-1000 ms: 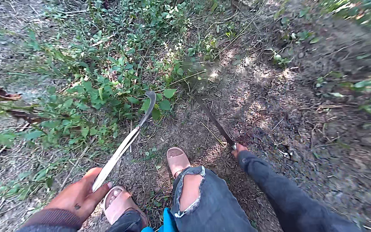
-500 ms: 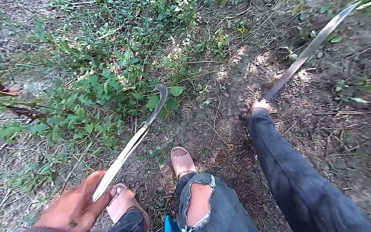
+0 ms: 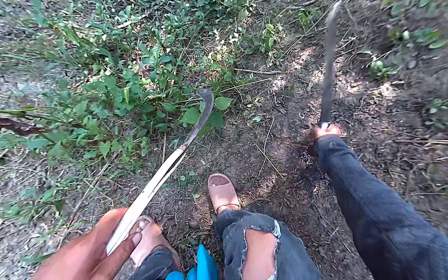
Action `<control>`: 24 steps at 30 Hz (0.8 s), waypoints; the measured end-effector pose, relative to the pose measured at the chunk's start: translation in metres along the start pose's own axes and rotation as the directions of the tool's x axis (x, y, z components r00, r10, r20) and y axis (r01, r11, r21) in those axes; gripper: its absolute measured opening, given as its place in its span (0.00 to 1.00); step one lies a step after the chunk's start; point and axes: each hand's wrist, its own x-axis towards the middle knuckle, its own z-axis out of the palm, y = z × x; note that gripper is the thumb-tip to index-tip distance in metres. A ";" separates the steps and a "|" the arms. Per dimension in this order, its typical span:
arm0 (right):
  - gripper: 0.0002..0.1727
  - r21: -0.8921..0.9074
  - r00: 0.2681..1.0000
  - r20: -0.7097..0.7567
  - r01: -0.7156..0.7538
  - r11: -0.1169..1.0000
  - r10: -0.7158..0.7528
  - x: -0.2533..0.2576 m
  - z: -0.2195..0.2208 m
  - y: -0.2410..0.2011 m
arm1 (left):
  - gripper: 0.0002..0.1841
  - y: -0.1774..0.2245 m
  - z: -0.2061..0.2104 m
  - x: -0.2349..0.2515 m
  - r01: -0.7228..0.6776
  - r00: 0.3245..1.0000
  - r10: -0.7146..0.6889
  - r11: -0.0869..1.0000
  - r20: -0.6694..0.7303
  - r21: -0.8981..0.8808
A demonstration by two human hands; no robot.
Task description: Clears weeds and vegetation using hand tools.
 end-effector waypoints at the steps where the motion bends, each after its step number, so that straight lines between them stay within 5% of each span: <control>1: 0.34 0.134 0.998 -0.053 -0.021 0.991 0.028 0.003 0.000 -0.010 | 0.27 0.002 0.000 0.000 0.003 1.000 -0.003 1.000 0.003 -0.008; 5: 0.29 0.461 0.989 -0.049 -0.102 0.882 0.140 -0.019 0.040 -0.064 | 0.26 0.007 -0.003 0.004 0.023 1.000 -0.023 1.000 0.020 0.002; 8: 0.29 -0.022 0.967 0.236 -0.093 0.995 0.095 -0.061 0.083 -0.025 | 0.25 0.010 -0.003 0.011 0.031 0.999 -0.031 0.999 0.029 0.028; 10: 0.30 -0.153 0.913 0.379 -0.100 0.983 0.152 -0.081 0.095 0.007 | 0.26 0.005 -0.002 0.013 0.021 1.000 -0.021 0.999 -0.004 0.049; 16: 0.34 -0.218 0.964 0.240 -0.063 0.974 0.116 -0.079 0.008 0.040 | 0.26 0.004 0.000 0.007 -0.014 1.000 0.014 0.999 0.002 0.034; 20: 0.30 0.108 0.994 -0.004 -0.106 0.989 0.107 -0.062 -0.020 -0.003 | 0.26 0.001 0.002 0.007 -0.019 1.000 0.019 0.999 0.001 0.035; 24: 0.27 0.679 0.967 -0.055 -0.146 0.720 0.248 -0.025 0.017 -0.042 | 0.25 0.003 0.003 0.012 -0.015 1.000 0.015 0.999 -0.003 0.039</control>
